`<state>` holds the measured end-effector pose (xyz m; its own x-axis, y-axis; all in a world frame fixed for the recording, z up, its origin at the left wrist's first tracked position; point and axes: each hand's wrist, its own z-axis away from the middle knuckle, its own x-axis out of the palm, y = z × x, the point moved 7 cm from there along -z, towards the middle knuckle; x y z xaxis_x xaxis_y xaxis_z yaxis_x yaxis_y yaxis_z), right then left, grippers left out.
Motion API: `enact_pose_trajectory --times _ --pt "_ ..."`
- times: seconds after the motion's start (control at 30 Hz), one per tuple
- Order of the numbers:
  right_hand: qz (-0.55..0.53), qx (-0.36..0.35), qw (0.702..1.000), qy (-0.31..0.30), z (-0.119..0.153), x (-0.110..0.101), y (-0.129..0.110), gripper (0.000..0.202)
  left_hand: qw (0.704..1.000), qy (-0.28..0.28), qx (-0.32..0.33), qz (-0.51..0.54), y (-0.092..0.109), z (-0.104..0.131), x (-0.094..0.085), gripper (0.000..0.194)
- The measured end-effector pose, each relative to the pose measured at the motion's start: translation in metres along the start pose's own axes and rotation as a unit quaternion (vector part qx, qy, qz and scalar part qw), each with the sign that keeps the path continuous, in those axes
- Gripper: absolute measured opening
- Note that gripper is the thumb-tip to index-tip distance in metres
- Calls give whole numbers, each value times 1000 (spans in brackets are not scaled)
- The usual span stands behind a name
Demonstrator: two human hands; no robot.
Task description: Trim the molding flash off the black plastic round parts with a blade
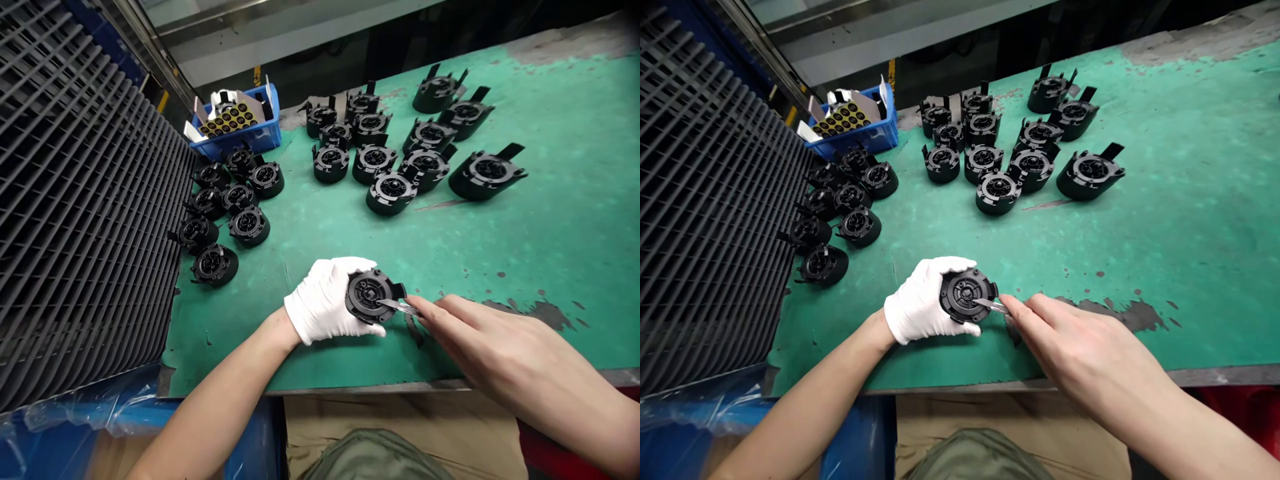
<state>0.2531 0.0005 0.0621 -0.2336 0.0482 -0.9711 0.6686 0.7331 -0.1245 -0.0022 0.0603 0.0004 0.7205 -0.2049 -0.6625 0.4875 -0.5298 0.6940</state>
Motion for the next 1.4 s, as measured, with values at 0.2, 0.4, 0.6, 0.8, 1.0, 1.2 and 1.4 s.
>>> enact_pose_trajectory --times 0.2,0.4,0.6,0.8,1.0,1.2,1.4 --pt "10 10 1000 -13 11 9 7 81 1000 -14 -18 -6 1 -2 0 129" --pt "1 5 1000 -5 8 6 7 71 999 -24 -35 -8 0 -3 1 131" --pt "-10 0 1000 -1 7 5 5 70 1000 -11 -21 -5 2 -2 0 129" --pt "15 -16 1000 3 1 -4 3 76 1000 -7 -17 -4 1 -1 -1 129" --pt "36 -76 996 -19 -16 -22 -4 74 1000 -15 -25 6 -1 -3 0 127" --pt "64 -90 993 -33 -16 -26 -9 75 999 -15 -39 34 -3 -5 1 127" --pt "105 -75 991 -30 -12 -27 -20 90 998 -25 -60 18 -1 -6 1 125"
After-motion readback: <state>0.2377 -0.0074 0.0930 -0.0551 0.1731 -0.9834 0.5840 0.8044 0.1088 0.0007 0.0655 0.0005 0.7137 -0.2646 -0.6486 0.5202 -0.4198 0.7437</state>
